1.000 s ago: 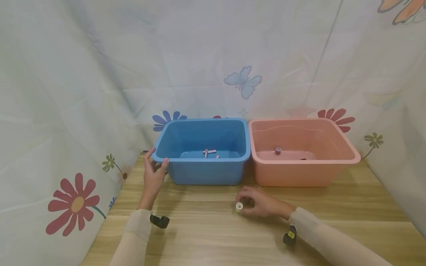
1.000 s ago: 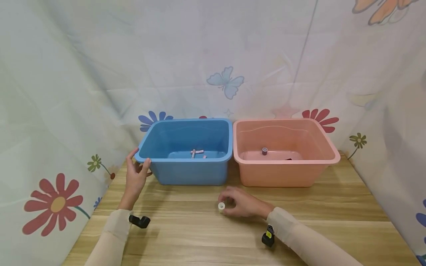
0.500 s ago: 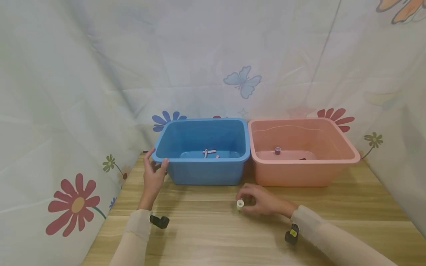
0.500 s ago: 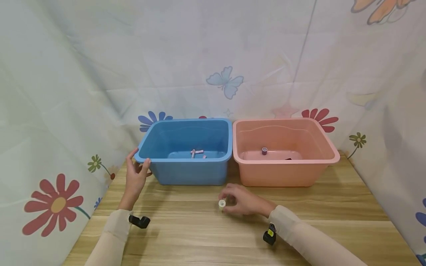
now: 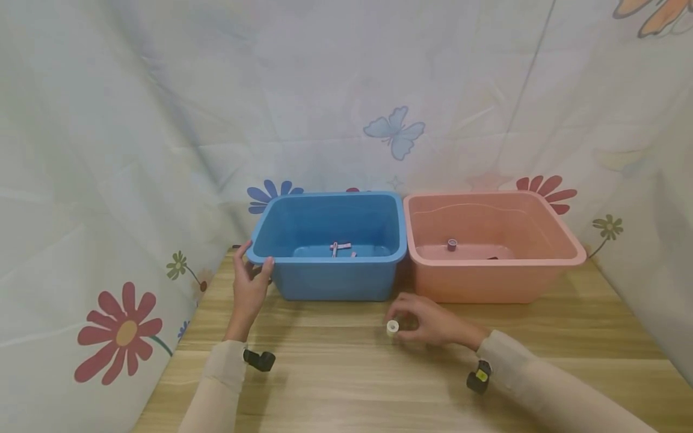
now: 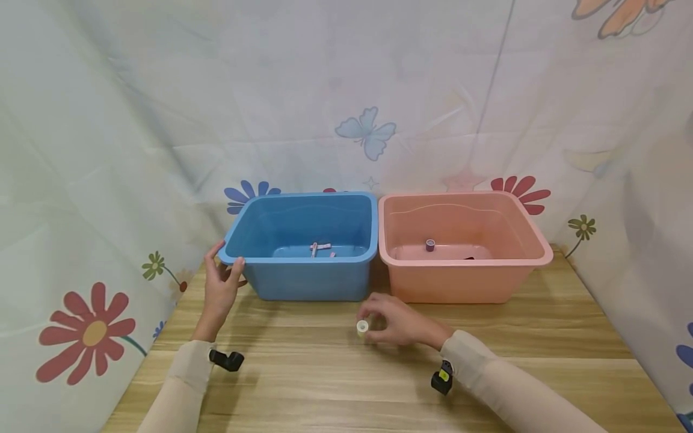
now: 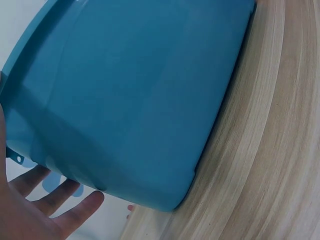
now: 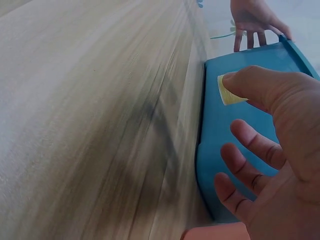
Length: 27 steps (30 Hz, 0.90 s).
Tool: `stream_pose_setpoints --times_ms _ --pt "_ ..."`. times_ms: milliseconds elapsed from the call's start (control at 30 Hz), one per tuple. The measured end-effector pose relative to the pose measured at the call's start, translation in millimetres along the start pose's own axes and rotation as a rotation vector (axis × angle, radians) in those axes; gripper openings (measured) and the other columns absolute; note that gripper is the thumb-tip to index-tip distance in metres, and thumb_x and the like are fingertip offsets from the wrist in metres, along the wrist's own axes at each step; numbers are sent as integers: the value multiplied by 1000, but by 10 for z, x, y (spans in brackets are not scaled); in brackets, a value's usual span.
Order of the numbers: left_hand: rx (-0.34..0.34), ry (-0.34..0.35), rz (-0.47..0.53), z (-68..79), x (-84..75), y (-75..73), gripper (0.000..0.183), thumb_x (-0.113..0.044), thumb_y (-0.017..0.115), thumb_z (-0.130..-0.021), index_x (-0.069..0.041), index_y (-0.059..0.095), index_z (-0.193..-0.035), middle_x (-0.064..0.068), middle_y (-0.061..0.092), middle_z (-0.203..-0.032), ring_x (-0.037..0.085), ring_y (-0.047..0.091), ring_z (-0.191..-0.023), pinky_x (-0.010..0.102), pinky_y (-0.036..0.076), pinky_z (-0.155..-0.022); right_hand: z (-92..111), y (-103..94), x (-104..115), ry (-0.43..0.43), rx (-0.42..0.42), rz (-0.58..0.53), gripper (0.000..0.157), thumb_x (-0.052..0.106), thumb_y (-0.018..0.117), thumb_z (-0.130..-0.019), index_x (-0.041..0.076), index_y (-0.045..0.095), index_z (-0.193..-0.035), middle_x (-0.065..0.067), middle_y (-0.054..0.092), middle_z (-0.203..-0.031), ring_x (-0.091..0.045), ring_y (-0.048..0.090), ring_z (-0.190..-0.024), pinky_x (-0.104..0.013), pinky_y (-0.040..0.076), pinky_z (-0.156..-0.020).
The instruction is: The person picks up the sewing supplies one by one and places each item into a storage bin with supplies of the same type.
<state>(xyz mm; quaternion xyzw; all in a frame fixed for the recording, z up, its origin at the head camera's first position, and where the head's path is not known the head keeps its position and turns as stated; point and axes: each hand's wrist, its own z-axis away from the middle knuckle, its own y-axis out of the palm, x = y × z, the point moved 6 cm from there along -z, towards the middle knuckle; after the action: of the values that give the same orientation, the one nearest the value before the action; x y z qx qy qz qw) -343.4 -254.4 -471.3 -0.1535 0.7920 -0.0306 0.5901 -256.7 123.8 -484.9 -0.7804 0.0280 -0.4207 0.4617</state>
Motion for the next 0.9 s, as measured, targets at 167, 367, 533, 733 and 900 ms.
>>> stream_pose_setpoints --times_ms 167,367,533,733,900 --pt "-4 8 1 -2 0 3 71 -46 64 -101 -38 23 -158 11 35 -162 40 53 -131 70 47 -94 2 -25 26 -11 -8 -1 29 15 84 -85 23 71 -110 10 63 -107 -27 63 -101 -47 53 -89" --pt "-3 8 6 3 -4 7 71 -46 63 -101 -37 23 -159 12 36 -162 39 53 -131 70 47 -95 6 -56 57 -3 -7 13 30 14 84 -86 24 70 -111 7 63 -109 -28 62 -101 -46 54 -88" --pt "3 -21 -9 1 1 12 73 -45 63 -101 -36 21 -160 10 33 -164 39 51 -134 66 48 -97 2 -90 93 8 1 27 28 15 82 -88 24 70 -112 6 63 -110 -27 61 -101 -46 54 -87" --pt "16 -38 2 -10 31 18 76 -39 63 -102 -28 18 -162 15 31 -164 42 49 -135 67 47 -97 -1 -130 112 32 3 17 29 16 83 -88 25 69 -113 8 62 -111 -26 62 -101 -45 55 -86" --pt "6 -32 -11 -10 40 19 75 -43 63 -101 -33 19 -161 13 34 -163 39 51 -135 63 49 -96 -6 -152 118 26 -3 12 31 15 84 -87 26 69 -113 6 63 -112 -29 63 -100 -46 55 -85"
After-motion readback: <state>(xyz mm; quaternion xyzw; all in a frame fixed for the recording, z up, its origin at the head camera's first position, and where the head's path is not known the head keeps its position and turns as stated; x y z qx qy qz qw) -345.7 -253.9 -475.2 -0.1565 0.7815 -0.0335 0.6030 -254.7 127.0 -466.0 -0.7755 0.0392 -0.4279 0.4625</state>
